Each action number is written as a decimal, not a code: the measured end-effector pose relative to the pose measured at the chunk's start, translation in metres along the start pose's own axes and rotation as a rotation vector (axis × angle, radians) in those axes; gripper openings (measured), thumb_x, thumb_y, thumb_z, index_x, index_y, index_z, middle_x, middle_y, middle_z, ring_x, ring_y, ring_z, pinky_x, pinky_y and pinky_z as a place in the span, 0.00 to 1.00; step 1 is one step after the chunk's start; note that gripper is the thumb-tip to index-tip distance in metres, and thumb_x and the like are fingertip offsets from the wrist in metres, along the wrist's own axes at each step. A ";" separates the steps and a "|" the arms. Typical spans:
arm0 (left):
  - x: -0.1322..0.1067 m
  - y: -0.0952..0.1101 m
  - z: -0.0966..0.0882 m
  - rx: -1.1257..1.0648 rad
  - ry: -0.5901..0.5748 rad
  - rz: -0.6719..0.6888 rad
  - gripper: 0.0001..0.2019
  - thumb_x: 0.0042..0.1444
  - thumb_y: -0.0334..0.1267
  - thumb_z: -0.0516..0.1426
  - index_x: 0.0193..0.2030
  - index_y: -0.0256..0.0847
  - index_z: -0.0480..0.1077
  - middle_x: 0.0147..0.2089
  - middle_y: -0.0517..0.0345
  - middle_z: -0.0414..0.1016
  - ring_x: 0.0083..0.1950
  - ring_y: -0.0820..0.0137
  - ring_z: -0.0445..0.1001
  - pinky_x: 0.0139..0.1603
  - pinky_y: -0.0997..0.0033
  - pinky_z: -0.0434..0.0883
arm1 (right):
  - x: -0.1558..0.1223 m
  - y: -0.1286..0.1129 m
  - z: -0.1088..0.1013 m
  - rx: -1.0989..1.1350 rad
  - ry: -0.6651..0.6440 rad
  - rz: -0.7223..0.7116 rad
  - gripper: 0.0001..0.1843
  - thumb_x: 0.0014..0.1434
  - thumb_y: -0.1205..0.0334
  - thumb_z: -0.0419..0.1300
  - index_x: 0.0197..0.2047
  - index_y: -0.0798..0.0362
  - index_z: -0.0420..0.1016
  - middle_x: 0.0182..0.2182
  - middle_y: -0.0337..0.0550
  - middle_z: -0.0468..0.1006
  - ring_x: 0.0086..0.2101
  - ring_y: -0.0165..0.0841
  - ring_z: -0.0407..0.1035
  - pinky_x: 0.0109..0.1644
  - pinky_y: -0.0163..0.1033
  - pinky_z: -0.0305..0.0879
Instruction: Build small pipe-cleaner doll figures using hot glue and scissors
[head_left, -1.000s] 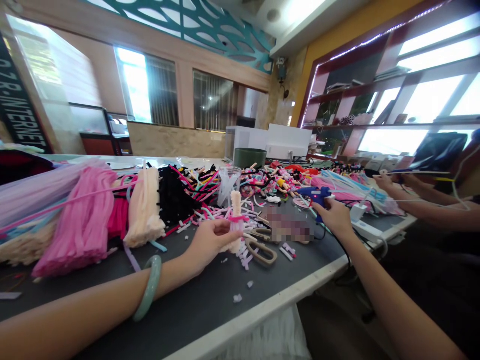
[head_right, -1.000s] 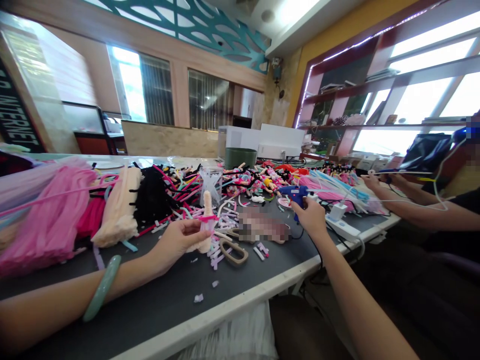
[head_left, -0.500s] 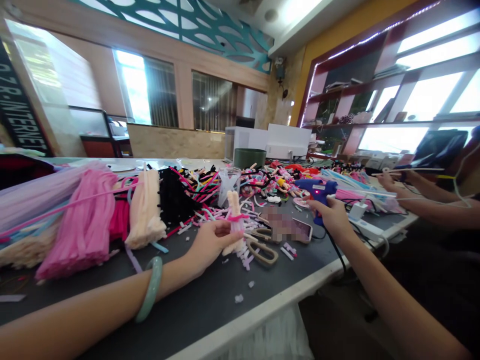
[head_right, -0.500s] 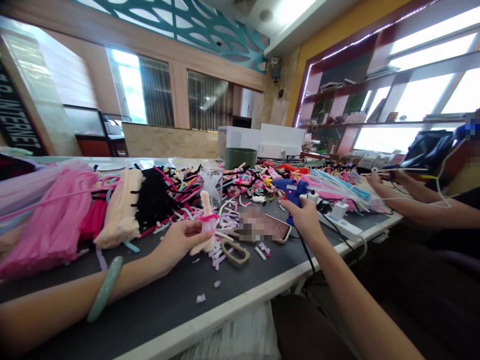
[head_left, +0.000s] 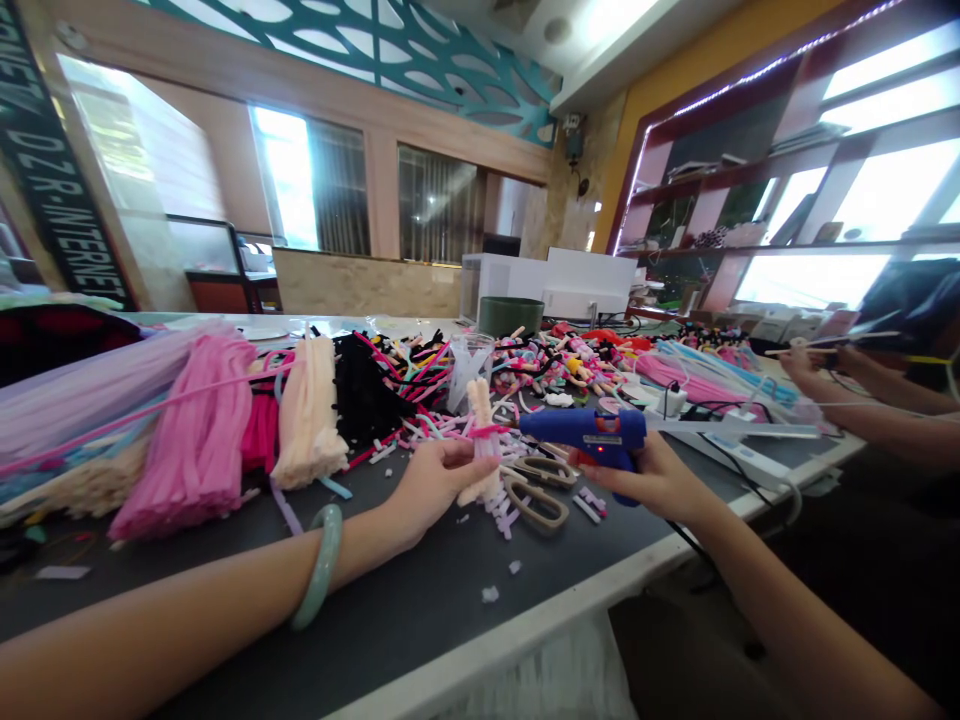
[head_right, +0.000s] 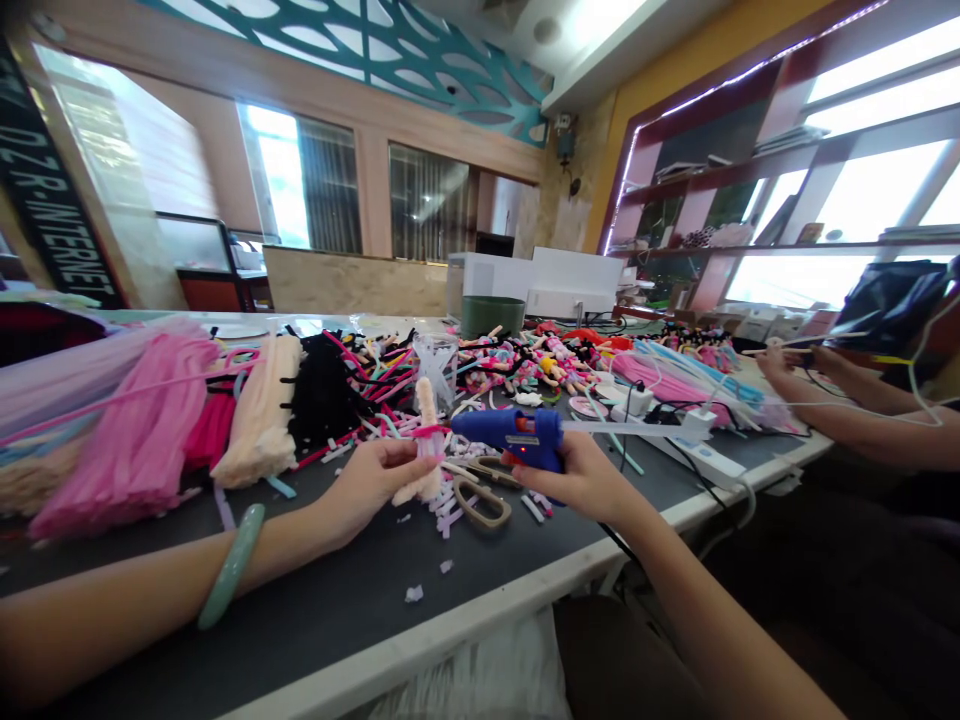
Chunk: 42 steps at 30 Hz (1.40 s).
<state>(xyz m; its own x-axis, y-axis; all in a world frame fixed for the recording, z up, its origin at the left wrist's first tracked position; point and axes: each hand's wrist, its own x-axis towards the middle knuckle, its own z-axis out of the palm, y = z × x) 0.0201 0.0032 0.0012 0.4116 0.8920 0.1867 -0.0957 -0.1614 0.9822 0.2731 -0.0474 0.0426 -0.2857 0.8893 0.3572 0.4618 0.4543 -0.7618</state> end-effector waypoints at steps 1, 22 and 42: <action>0.000 0.000 0.000 0.000 -0.011 0.004 0.13 0.47 0.44 0.63 0.24 0.34 0.72 0.23 0.61 0.72 0.25 0.76 0.66 0.26 0.78 0.59 | 0.000 0.000 0.001 -0.008 -0.028 0.015 0.16 0.50 0.53 0.63 0.38 0.56 0.77 0.30 0.44 0.78 0.30 0.35 0.70 0.33 0.37 0.67; 0.000 -0.002 -0.001 -0.029 -0.043 -0.032 0.15 0.47 0.47 0.62 0.28 0.33 0.74 0.24 0.59 0.72 0.25 0.74 0.67 0.27 0.77 0.60 | 0.006 0.009 0.010 -0.269 -0.049 -0.047 0.17 0.56 0.49 0.56 0.36 0.57 0.73 0.25 0.42 0.72 0.25 0.32 0.64 0.29 0.35 0.63; -0.001 -0.001 -0.001 0.042 0.020 -0.012 0.19 0.45 0.52 0.62 0.24 0.35 0.71 0.22 0.59 0.72 0.24 0.73 0.67 0.26 0.75 0.60 | 0.005 -0.014 0.013 -0.667 -0.052 -0.312 0.15 0.60 0.56 0.52 0.23 0.52 0.65 0.18 0.40 0.69 0.22 0.31 0.63 0.27 0.34 0.56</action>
<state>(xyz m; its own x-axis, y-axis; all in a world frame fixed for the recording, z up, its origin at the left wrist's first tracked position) 0.0187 0.0031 -0.0003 0.3942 0.9022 0.1751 -0.0524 -0.1682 0.9844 0.2547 -0.0500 0.0481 -0.5190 0.7174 0.4647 0.7603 0.6359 -0.1326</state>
